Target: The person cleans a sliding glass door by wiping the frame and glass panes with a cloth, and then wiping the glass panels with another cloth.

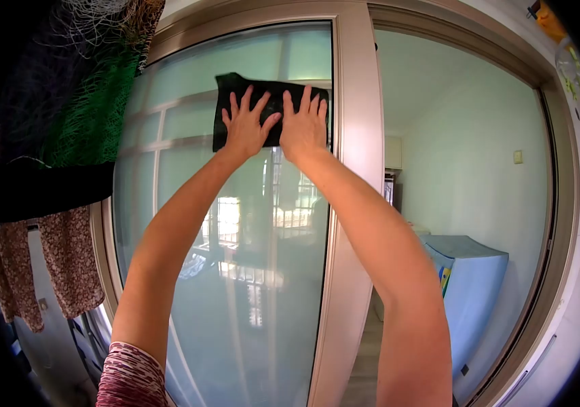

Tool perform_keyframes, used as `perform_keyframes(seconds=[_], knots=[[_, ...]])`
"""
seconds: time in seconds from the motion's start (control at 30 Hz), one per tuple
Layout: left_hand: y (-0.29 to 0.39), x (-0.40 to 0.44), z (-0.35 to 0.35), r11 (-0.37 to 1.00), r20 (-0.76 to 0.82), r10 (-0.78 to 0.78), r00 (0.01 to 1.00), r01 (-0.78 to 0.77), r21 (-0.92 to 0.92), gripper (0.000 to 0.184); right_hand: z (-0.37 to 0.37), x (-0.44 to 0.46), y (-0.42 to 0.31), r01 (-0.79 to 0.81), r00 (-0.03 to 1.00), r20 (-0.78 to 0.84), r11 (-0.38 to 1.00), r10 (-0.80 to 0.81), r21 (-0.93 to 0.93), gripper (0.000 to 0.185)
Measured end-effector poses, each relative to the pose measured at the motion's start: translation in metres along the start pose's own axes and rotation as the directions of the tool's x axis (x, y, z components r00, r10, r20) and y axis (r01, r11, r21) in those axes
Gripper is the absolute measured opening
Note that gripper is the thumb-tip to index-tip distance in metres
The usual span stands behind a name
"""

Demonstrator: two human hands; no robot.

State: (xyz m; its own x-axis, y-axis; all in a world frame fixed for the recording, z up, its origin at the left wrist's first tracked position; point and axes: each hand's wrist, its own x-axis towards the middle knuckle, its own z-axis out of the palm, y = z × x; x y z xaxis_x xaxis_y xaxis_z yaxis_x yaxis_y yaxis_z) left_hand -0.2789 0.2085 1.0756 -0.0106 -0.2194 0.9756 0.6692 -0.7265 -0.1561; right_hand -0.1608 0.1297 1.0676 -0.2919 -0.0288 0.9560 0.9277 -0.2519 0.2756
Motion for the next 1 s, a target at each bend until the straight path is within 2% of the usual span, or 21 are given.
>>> perform_keyframes(seconds=[0.07,0.2,0.43,0.6,0.63,0.73,0.87,0.97,1.0], knots=[[-0.006,0.019,0.004,0.998,0.007,0.054,0.999,-0.054,-0.032,0.057,0.006,0.021,0.010,-0.014,0.999,-0.030,0.998,0.012,-0.056,0.052],[-0.015,0.061,0.022,0.997,0.036,0.075,0.997,-0.076,0.034,0.058,0.015,0.064,0.027,-0.044,0.998,-0.058,0.988,0.036,-0.145,0.055],[-0.021,0.134,0.044,0.987,-0.004,0.146,0.989,-0.146,0.066,0.055,0.014,0.152,0.056,-0.083,0.992,0.083,0.980,0.099,-0.180,0.057],[-0.031,0.176,0.052,0.976,-0.015,0.177,0.984,-0.174,0.132,0.057,0.020,0.204,0.076,-0.069,0.990,0.103,0.974,0.093,-0.216,0.061],[-0.033,0.179,0.052,0.978,-0.030,0.168,0.985,-0.163,0.133,0.057,0.020,0.212,0.075,-0.040,0.991,0.119,0.975,0.067,-0.218,0.061],[-0.034,0.181,0.055,0.979,-0.030,0.145,0.989,-0.139,0.150,0.057,0.030,0.215,0.074,-0.096,0.988,0.100,0.971,0.120,-0.220,0.062],[-0.047,0.176,0.050,0.987,-0.042,0.106,0.993,-0.100,0.124,0.056,0.041,0.212,0.062,-0.100,0.995,0.005,0.976,0.103,-0.193,0.062],[-0.083,0.165,0.042,0.989,-0.030,0.059,0.998,-0.054,0.137,0.055,0.067,0.219,0.036,-0.066,0.997,-0.054,0.990,0.060,-0.121,0.059],[-0.100,0.161,0.037,0.987,-0.047,0.047,0.998,-0.039,0.153,0.055,0.075,0.228,0.025,-0.049,0.998,-0.049,0.980,0.040,-0.192,0.064]])
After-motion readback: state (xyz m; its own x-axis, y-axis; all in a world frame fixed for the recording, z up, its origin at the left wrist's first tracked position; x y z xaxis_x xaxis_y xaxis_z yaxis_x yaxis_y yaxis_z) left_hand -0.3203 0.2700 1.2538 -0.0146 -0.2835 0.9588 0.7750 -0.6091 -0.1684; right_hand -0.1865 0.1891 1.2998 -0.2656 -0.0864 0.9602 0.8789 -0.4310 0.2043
